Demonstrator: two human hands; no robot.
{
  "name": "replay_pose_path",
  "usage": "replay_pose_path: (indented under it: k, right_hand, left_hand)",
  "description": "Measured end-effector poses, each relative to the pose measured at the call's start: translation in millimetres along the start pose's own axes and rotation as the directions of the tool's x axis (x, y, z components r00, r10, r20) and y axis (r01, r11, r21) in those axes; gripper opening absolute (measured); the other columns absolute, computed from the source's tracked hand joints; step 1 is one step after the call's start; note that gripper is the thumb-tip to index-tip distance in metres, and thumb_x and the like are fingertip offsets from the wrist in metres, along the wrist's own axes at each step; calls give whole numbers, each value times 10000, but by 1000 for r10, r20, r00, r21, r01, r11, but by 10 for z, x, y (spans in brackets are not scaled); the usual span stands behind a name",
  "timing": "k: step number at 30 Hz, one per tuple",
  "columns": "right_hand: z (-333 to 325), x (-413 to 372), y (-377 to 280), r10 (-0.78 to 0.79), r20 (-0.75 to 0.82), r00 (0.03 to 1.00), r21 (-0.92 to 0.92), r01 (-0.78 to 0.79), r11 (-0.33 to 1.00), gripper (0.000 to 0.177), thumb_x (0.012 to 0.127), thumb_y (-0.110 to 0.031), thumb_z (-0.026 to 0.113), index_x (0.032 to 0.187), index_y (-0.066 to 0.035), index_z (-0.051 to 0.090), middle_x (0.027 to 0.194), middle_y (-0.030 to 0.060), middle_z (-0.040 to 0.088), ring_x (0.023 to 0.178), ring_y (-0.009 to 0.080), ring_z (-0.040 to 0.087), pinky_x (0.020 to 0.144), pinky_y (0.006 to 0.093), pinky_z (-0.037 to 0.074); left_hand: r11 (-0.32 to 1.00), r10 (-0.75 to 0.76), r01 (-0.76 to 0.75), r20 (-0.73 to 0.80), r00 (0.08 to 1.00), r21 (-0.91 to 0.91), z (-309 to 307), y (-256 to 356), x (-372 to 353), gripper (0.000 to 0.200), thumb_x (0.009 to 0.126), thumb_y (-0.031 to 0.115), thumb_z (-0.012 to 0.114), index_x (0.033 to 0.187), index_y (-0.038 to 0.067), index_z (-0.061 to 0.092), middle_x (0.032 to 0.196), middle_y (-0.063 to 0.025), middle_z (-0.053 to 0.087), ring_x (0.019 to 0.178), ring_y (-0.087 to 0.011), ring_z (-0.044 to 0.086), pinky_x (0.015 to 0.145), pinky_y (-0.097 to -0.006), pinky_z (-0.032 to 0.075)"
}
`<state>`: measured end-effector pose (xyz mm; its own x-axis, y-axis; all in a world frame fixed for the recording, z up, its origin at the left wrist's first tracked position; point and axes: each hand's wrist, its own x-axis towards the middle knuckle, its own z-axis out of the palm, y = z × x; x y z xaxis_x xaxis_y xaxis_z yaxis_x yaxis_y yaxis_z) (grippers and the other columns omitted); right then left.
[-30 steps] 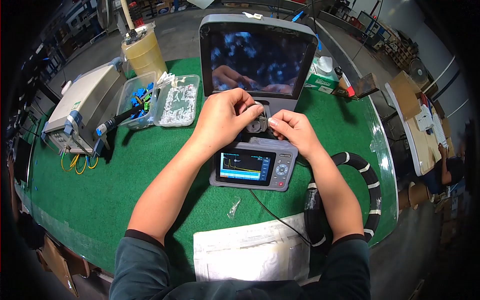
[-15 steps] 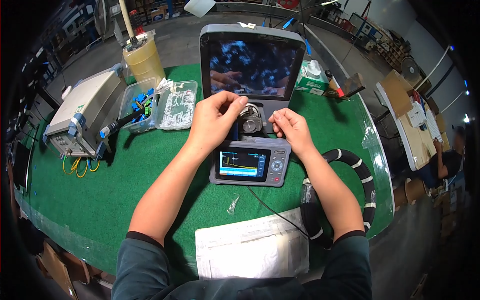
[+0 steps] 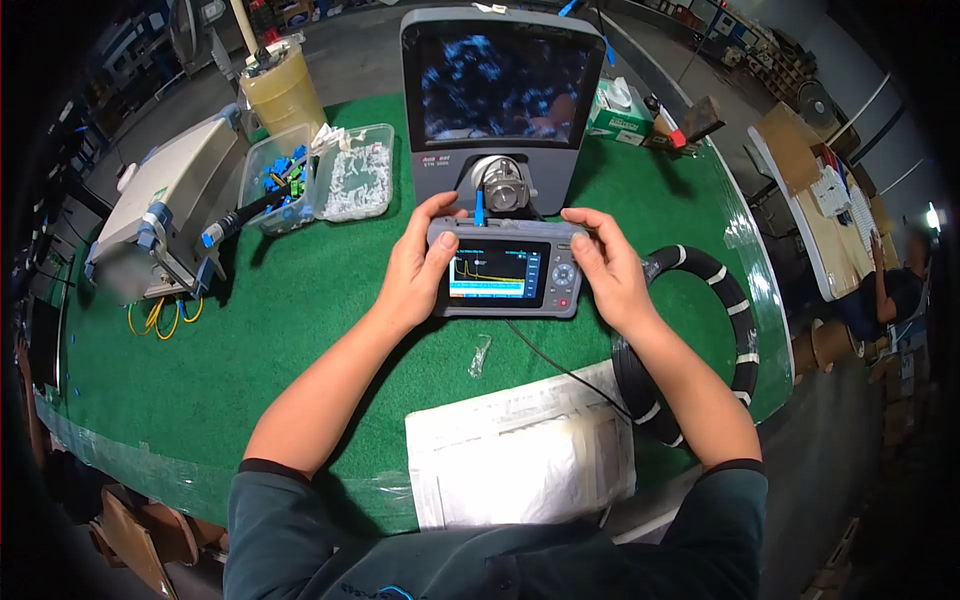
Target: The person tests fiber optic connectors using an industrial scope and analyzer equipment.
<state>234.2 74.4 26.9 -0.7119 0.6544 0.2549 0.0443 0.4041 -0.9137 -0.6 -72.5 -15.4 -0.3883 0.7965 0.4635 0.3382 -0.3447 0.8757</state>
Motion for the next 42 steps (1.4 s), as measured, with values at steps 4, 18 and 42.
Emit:
replay_pose_path:
  k: [4,18,42]
  right_hand:
    - [31,-103,21,-81,-8,997,-102,80,992,487,1029,-268,654,1419,-3,534,1238,125,661,1085,176,627,984,331,489]
    - [-87,-45,-9,-56,118,991,-147,73,986,469,1062,-224,563,1486,-29,509,1234,98,668,1119,136,606,1008,300,464]
    - [-118,-25,-177,5,183,983,-185,30,982,596,946,-187,671,1476,15,485,1414,213,606,1345,304,570,1147,399,396]
  left_hand:
    - [999,-42,42,2,999,11,0,-60,-25,552,1065,486,502,1354,16,525,1188,-146,666,1094,-221,625,998,-347,466]
    - [994,-82,81,8,997,77,-20,21,-26,599,1057,555,448,1338,29,509,1122,-137,653,1047,-212,610,960,-340,459]
    - [993,-114,114,-7,993,5,2,-42,-59,650,1038,596,450,1333,19,503,1132,-125,631,1055,-205,585,974,-343,446]
